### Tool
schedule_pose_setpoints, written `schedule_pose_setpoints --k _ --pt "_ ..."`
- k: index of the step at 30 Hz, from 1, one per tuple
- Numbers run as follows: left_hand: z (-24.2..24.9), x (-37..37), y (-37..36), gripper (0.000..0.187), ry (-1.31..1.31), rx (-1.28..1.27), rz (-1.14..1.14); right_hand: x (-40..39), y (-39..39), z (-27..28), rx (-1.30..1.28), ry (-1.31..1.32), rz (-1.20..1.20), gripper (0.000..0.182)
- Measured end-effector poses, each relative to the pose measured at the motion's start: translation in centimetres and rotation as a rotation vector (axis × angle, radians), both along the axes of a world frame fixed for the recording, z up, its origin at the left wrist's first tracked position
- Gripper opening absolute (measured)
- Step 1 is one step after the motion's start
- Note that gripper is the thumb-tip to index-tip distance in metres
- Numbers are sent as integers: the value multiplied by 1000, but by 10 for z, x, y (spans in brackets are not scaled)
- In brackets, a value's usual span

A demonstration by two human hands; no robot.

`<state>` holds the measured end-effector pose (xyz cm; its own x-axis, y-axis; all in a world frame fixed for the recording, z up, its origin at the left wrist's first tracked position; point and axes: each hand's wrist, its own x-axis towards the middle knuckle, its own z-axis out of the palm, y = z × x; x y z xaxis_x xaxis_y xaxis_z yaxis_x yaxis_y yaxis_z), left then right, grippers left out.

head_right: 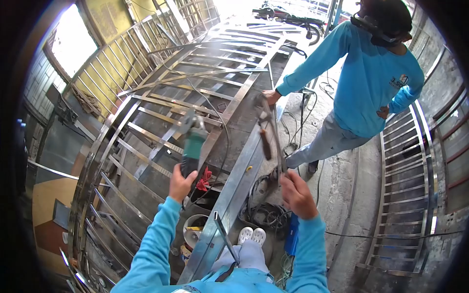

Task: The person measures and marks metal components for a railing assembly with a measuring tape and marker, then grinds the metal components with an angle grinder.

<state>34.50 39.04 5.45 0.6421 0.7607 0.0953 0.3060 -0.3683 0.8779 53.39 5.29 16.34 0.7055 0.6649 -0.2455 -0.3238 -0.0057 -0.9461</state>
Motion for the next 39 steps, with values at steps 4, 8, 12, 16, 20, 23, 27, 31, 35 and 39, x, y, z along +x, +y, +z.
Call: schedule_pose_setpoints --k 4,8,12,16,20,23,27,31,35,39 --pt "-37 70 -12 53 204 78 -56 -27 -92 -17 -185 -21 -190 20" --pt "-62 115 -24 57 318 110 -61 -63 -160 -36 -237 -8 -297 23" --pt "-54 141 -25 57 374 117 -70 -92 -193 -47 -216 -7 -361 27" --pt "-39 169 -15 59 396 176 -104 -102 -199 -50 -194 -9 -386 26" --pt "-28 196 -14 62 366 151 -50 -106 -197 -47 -183 4 -405 25" --pt "-30 220 -9 66 313 143 2 -111 -199 -45 -180 25 -403 25" --pt "-21 236 -3 66 297 128 40 -121 -206 -46 -155 66 -420 25" --pt "-18 244 0 64 266 143 20 -130 -212 -48 -123 96 -458 24" --pt "-18 244 2 65 286 125 2 -134 -214 -46 -98 98 -478 22" --pt "-18 248 -5 67 297 171 25 -134 -217 -48 -96 88 -480 21"
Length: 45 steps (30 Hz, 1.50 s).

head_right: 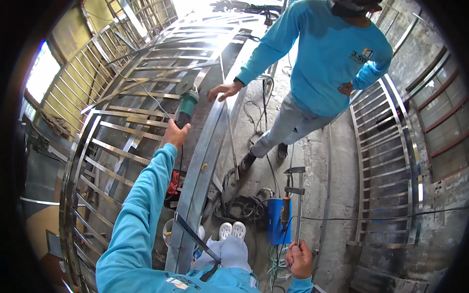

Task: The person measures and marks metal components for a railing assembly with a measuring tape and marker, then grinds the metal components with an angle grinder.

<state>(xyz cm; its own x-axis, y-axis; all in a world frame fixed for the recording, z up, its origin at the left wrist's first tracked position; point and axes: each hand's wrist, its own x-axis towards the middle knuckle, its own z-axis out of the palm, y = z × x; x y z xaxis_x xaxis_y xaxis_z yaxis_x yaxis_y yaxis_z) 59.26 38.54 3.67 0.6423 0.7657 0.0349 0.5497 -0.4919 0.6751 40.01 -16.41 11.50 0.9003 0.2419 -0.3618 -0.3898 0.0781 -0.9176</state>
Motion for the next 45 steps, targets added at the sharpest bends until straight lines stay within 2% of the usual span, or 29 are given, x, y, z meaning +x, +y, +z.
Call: schedule_pose_setpoints --k 6,13,15,17,20,22,24,26,27,28,30,33,36,38,40,41,45 --pt "-23 10 6 68 -25 55 -49 -8 -2 -9 10 37 2 21" --pt "5 3 -1 68 32 25 -21 -9 3 -15 12 75 32 23" --pt "5 12 5 66 1 99 -27 -8 5 -18 30 84 42 24" --pt "26 18 -3 64 -1 97 -34 -6 7 -20 40 83 59 24" --pt "40 35 3 61 -174 319 -98 -3 12 -24 61 75 87 26" --pt "85 16 -43 58 -316 660 -101 1 17 -27 92 68 110 27" --pt "121 -28 -106 57 -428 -22 -322 3 24 -33 174 60 115 27" --pt "106 -74 -182 58 -506 -555 -459 7 32 -37 281 78 109 28" --pt "97 -92 -218 59 -336 -674 -471 9 36 -42 301 63 119 28" --pt "85 -106 -253 54 -328 -760 -423 11 40 -44 301 62 123 28" --pt "62 -114 -290 46 -345 -1090 -377 18 50 -49 297 50 136 28" --pt "14 -119 -323 44 -547 -959 -268 19 58 -51 182 120 133 27" --pt "0 -128 -318 42 -448 -1058 -273 13 52 -62 73 139 152 26" --pt "-11 -131 -315 38 -505 -1493 -191 13 46 -76 28 98 192 26" --pt "-1 -135 -299 38 -532 -1864 -90 22 43 -79 -4 95 243 27" --pt "-11 -135 -300 37 -587 -1931 -17 28 44 -79 -44 82 272 28" --pt "-18 -128 -312 36 -600 -1686 57 42 53 -71 -221 38 307 31"
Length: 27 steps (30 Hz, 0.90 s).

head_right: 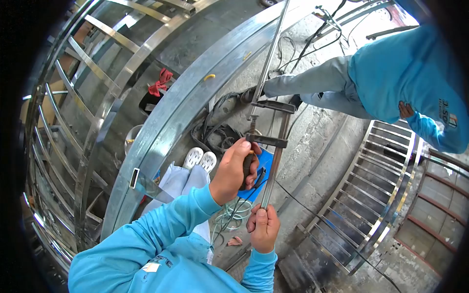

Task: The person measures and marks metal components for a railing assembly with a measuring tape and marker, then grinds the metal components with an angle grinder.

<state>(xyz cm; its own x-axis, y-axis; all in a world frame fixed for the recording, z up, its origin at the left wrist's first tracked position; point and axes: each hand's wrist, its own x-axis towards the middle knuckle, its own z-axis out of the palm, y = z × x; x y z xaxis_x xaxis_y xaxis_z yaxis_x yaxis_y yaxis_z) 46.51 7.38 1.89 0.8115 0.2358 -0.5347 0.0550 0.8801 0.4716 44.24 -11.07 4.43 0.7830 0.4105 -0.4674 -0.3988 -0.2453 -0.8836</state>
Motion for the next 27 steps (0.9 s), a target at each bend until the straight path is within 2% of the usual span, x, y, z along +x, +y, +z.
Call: schedule_pose_setpoints --k 4,7,8,9,10,11,12,13,15,16,18,19,20,21,22,23,24,25,26,27 --pt "1 5 11 34 54 218 -106 -6 12 -5 33 5 -50 30" --pt "-11 6 17 34 134 690 -158 2 19 5 9 -47 -27 29" --pt "-9 4 16 39 125 892 -95 6 17 10 -7 -70 -32 28" --pt "12 1 14 48 151 902 -80 13 17 22 -53 -84 -1 27" --pt "20 -6 19 59 107 1380 -42 24 18 40 -99 -101 25 26" --pt "48 -13 26 64 82 1636 5 37 16 61 -147 -119 50 24" --pt "74 -18 31 67 12 1753 28 51 12 85 -199 -145 101 22" --pt "100 -15 39 64 -146 1854 -61 63 8 109 -251 -164 149 21" --pt "137 6 54 58 -436 2068 -213 79 6 146 -414 -402 161 23" --pt "148 28 60 53 -570 2186 -265 100 8 168 -417 -365 329 26" --pt "172 67 73 41 -665 2227 -789 142 11 199 -366 -379 597 35" --pt "180 82 78 33 -582 2086 -1253 161 12 208 -275 -343 662 44" --pt "181 92 85 23 -707 1965 -1259 179 14 216 -185 -299 726 53" --pt "155 91 93 21 -794 1863 -899 204 12 207 18 -324 690 61" --pt "139 100 104 22 -944 1840 -673 228 11 197 223 -341 670 69" --pt "129 107 115 22 -1085 1790 -447 230 14 177 368 -426 510 72" --pt "128 108 123 32 -906 1661 -473 232 17 156 501 -529 361 75" --pt "131 108 132 45 -730 1531 -485 212 47 142 506 -556 157 77" --pt "131 110 136 60 -559 1403 -484 208 61 112 498 -592 117 74" --pt "123 112 135 60 -593 1368 -428 204 75 83 489 -628 77 71"
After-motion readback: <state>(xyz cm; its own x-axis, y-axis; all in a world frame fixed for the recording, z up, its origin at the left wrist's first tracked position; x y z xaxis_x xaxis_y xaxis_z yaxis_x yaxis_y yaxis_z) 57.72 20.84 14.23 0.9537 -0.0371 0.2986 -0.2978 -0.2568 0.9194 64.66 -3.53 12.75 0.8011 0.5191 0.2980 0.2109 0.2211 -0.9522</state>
